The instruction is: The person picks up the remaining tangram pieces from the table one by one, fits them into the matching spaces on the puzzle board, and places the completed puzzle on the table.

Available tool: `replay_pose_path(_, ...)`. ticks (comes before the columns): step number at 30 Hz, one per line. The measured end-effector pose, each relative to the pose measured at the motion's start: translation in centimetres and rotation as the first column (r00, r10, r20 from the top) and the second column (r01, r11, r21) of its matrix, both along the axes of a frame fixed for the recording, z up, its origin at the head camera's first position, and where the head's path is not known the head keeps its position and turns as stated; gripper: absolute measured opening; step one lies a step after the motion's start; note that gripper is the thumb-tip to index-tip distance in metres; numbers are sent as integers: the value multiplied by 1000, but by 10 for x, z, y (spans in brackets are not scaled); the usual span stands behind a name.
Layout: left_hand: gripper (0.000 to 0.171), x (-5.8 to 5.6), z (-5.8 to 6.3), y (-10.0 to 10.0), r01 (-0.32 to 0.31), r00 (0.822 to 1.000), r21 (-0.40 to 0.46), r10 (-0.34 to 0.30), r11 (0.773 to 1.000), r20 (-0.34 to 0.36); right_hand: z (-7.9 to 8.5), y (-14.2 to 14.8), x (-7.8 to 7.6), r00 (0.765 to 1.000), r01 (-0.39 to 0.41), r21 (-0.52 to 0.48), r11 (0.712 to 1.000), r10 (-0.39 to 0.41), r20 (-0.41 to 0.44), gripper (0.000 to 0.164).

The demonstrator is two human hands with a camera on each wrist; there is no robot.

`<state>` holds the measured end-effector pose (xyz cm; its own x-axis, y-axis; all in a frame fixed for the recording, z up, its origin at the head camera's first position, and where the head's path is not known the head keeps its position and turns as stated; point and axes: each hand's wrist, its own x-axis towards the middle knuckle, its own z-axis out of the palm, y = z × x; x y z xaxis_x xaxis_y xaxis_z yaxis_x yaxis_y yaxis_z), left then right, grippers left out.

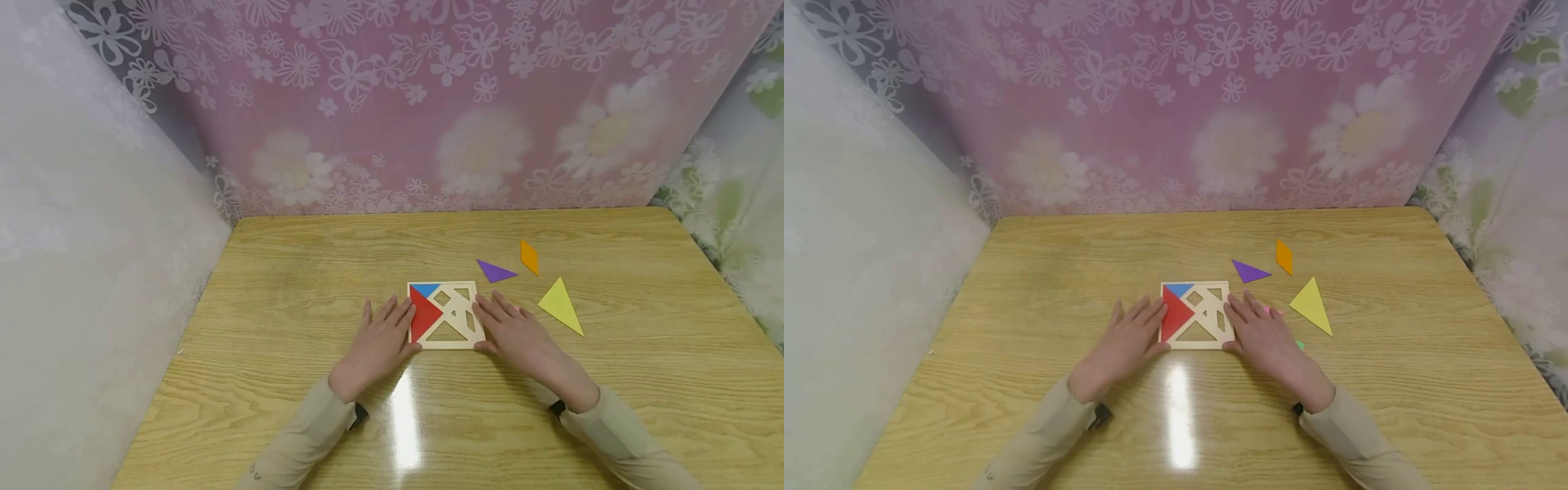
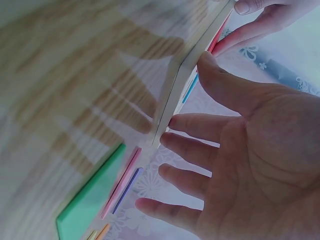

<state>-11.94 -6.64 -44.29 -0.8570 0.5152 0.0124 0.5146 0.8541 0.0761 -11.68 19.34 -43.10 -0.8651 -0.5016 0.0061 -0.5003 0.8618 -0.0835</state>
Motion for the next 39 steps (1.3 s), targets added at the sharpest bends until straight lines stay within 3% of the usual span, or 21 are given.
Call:
replay_pose_path(17,64,-9,8,2,-14,1000,13,14,1000,27,1,-1,-1,1000,3,-1,1000,-3,9,67)
replay_pose_path(23,65,-8,14,9,57,997,46,-59,997,50,-1,0,-2,1000,10,-1,1000,-10,18,68)
replay_pose_path(27,69,-4,10,13,101,991,42,-104,994,85,-1,0,-2,1000,13,1,1000,-13,18,68)
replay_pose_path(33,70,-3,3,14,104,992,-21,-102,994,73,-1,0,-2,1000,14,-1,1000,-14,22,67)
replay_pose_path(39,67,-4,0,13,104,993,-29,-102,994,58,-1,2,-3,999,3,-3,1000,-3,34,67)
